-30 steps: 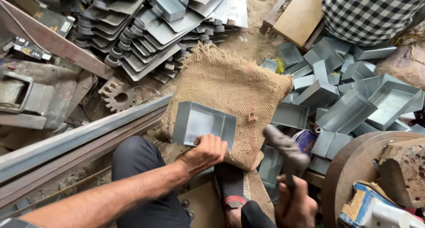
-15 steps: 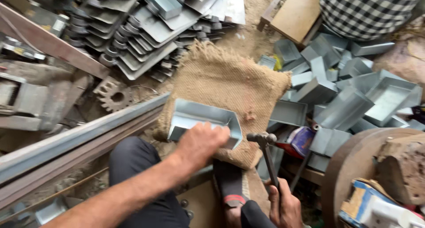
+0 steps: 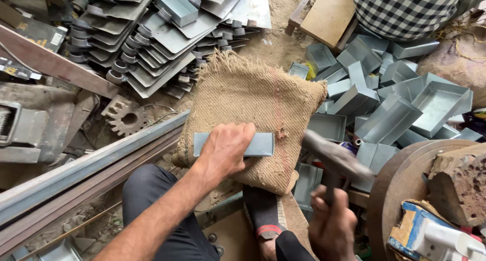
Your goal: The person bends and shapes metal sheets using a hammer against a cushioned work surface, turning the metal pieces to hammer different edges and surfaces.
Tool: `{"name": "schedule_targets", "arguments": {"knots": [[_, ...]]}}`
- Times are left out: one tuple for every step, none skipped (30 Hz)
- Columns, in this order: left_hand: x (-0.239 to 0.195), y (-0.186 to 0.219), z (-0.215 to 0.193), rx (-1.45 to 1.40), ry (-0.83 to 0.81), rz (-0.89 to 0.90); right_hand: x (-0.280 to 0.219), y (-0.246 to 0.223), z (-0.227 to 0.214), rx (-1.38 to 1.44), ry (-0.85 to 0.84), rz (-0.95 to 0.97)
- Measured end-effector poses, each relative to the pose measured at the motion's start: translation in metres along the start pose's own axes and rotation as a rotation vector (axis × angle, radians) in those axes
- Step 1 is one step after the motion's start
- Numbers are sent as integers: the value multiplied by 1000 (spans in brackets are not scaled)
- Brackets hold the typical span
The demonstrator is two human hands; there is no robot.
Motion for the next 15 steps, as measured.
{"name": "schedule_targets", "arguments": {"knots": [[0, -1, 1, -1, 45, 6, 6, 1, 7, 5, 1, -2], [1, 0, 2, -7, 90, 15, 12, 4, 15, -178, -198, 86], [1, 0, 3, -7, 91, 16, 14, 6, 19, -362, -395, 178], [2, -1, 3, 9, -7, -24, 13, 5, 18, -362, -393, 177], [3, -1, 2, 26, -105, -64, 11, 4, 14, -212, -292, 260], [3, -1, -1, 31, -100, -66, 12, 4, 14, -57, -192, 336], [1, 3, -3, -2, -48, -63, 13, 5, 14, -53, -190, 330], [-4, 9, -4, -44, -7, -68, 9, 8, 8, -43, -159, 336], [-8, 9, -5, -48, -14, -78, 5, 12, 2, -33, -128, 343], [-5, 4, -6, -2, 11, -50, 2, 16, -1, -38, -127, 339], [-1, -2, -6, 43, 36, -23, -2, 21, -4, -32, -130, 367], [4, -10, -4, 48, 35, -15, -7, 26, 0, -17, -126, 403], [9, -17, -3, 77, 144, 100, -11, 32, 5, -13, -119, 407], [9, -16, 3, 88, 249, 207, -19, 38, 4, 10, -140, 424], [6, -16, 10, 75, 244, 206, -26, 43, 1, 33, -161, 441]]}}
Point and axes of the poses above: each hand's wrist, its own x-axis towards the middle knuckle, its own z-axis out of the palm, y = z × x, the point moved 1 cm from there along x, towards the middle knuckle, and after that the axes turned 2 degrees about y, right-handed, at the moved point
